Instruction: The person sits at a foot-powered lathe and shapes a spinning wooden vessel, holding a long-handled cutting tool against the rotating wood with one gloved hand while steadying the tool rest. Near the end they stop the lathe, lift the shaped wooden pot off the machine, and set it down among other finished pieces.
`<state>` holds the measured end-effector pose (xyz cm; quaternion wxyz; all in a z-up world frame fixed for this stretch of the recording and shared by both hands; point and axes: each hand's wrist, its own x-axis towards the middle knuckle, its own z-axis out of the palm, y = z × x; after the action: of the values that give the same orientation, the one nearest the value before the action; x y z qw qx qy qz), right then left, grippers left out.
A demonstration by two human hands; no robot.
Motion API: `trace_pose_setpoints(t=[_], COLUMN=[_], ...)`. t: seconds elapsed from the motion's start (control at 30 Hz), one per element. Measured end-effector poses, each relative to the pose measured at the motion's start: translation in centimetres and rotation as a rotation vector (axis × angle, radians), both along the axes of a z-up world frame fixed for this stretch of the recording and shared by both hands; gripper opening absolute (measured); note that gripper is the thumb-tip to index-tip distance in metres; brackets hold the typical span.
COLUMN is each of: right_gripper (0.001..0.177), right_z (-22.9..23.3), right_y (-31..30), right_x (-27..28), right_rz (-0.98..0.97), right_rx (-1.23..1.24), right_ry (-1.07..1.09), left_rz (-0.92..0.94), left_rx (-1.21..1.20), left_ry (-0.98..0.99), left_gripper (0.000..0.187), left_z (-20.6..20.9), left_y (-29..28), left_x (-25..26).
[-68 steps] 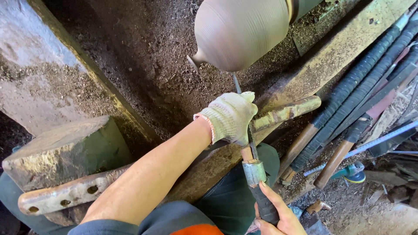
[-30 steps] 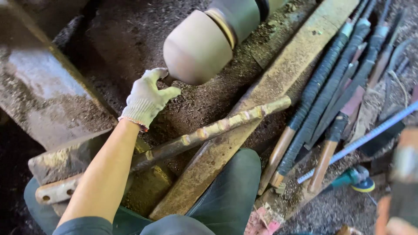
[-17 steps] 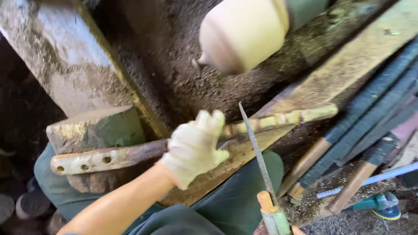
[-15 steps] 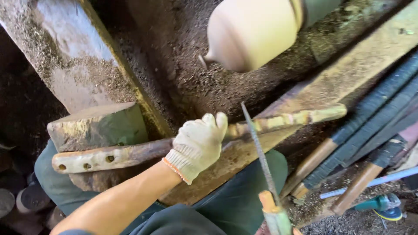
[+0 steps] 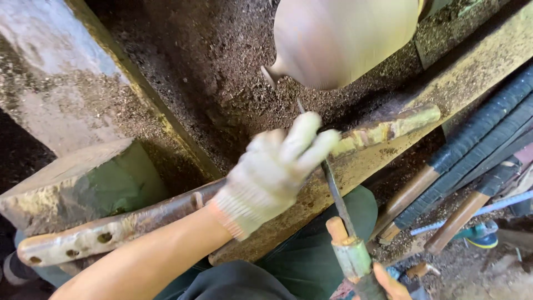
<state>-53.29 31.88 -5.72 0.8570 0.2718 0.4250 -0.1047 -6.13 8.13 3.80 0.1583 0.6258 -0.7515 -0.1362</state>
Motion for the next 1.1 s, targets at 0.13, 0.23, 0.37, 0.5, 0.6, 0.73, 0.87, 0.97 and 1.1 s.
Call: trace_pose_setpoints(t=[0.13, 0.23, 0.37, 0.5, 0.6, 0.73, 0.87, 0.97, 1.1], right_gripper=[0.086, 0.067, 0.048, 0.053, 0.050, 0.061, 0.063, 0.063, 0.060], right_z=[0.9, 0.4, 1.7, 0.8, 1.4, 0.3, -0.1, -2.2, -2.2], right_y=[-3.6, -3.2, -5.2, -4.1, -4.8, -4.0, -3.8, -2.4, -2.3], right_x=[1.0, 1.6, 6.7, 6.3, 7.6, 5.8, 6.0, 4.2, 4.4], right_rz=[0.464, 0.564, 0.382, 0.442, 0.472, 0.424, 0.441, 0.471, 0.444], right_rx=[0.228, 0.067, 0.167, 0.118, 0.088, 0.141, 0.097, 0.071, 0.047], right_ry=[0.316, 0.578, 0.652, 0.531, 0.625, 0.472, 0.479, 0.454, 0.430], left_rz=[-0.118, -0.093, -0.051, -0.015, -0.002, -0.008, -0.043, -0.054, -0.046], left_rx=[0.185, 0.686, 0.924, 0.931, 0.920, 0.822, 0.857, 0.882, 0.809], left_ry=[-0.163, 0.189, 0.115, 0.125, 0.149, 0.148, 0.149, 0.143, 0.155], left_gripper=[0.060, 0.026, 0.023, 0.042, 0.044, 0.030, 0.032, 0.031, 0.032], left_z=[-2.1, -1.5, -1.0, -1.0, -1.3, -1.2, -0.7, -0.8, -1.2], left_y=[-2.9, -4.0, -5.2, -6.1, -6.0, -5.8, -6.1, -6.0, -5.6], left_x=[-2.2, -2.3, -2.0, -1.4, -1.5, -1.4, -1.3, -1.3, -1.4])
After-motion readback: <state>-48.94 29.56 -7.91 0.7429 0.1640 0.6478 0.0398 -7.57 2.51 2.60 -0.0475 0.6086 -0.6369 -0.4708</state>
